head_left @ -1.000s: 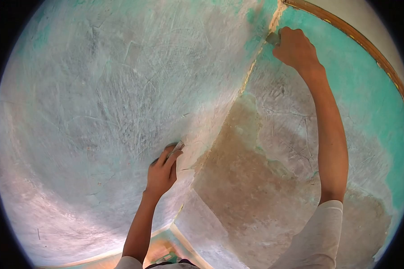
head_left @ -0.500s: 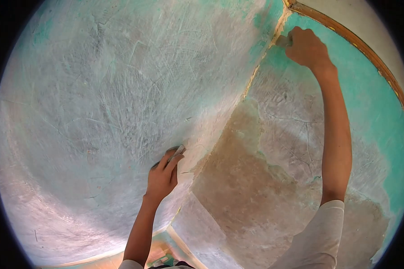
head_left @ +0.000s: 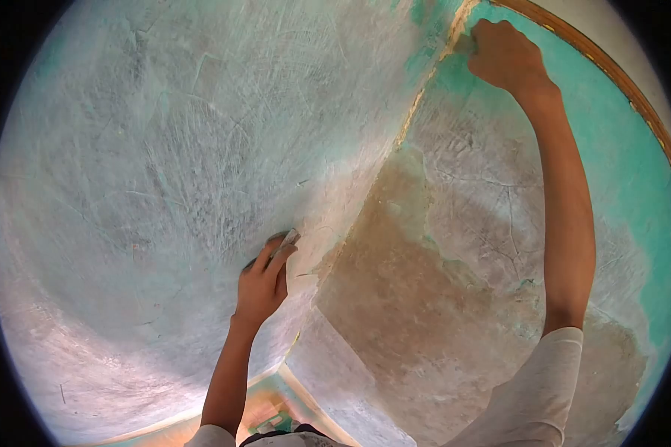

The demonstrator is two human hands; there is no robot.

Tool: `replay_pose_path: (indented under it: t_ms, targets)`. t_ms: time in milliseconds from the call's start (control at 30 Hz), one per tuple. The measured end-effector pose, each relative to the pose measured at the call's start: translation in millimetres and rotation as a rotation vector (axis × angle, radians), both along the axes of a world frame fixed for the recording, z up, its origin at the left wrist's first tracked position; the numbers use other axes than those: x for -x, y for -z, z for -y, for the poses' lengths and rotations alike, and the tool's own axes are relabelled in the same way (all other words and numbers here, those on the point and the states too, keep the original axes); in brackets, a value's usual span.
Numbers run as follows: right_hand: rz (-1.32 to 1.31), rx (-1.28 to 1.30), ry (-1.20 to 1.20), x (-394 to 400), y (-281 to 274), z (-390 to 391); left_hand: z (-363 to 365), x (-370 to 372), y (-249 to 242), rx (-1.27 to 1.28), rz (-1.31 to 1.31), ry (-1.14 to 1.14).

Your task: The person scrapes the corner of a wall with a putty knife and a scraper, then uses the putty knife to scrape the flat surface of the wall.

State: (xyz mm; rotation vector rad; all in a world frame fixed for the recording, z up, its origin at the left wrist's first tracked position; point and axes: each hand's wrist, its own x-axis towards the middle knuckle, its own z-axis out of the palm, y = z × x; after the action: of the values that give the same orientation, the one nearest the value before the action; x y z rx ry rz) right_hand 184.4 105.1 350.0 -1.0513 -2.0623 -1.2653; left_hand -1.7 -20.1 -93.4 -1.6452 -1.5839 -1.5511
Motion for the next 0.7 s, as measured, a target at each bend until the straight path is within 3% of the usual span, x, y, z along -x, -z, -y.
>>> replay_pose_path:
  t_ms: [100, 200, 300, 500, 700]
  targets:
    - [-0.079, -0.117, -0.102, -5.2, 12.6, -24.1, -0.6, 0.6, 0.3, 0.007, 0.004, 0.013]
    - [-0.077, -0.004, -0.055, -7.0, 23.4, -26.2, -0.9, -0.1, 2.4, 0.027, 0.003, -0.004]
    - [-0.235, 0.078, -0.258, -32.4, 25.6, -35.1, 0.2, -1.2, 0.0, 0.023, 0.014, 0.004]
    - [-0.374, -0.078, -0.351, -37.2, 59.2, -37.8, -0.6, -5.0, -3.4, 0.031, 0.015, -0.006]
    - [-0.629, -0.072, -0.727, -3.5, 120.9, -63.4, -0.6, -6.1, -6.2, 0.005, -0.056, -0.029]
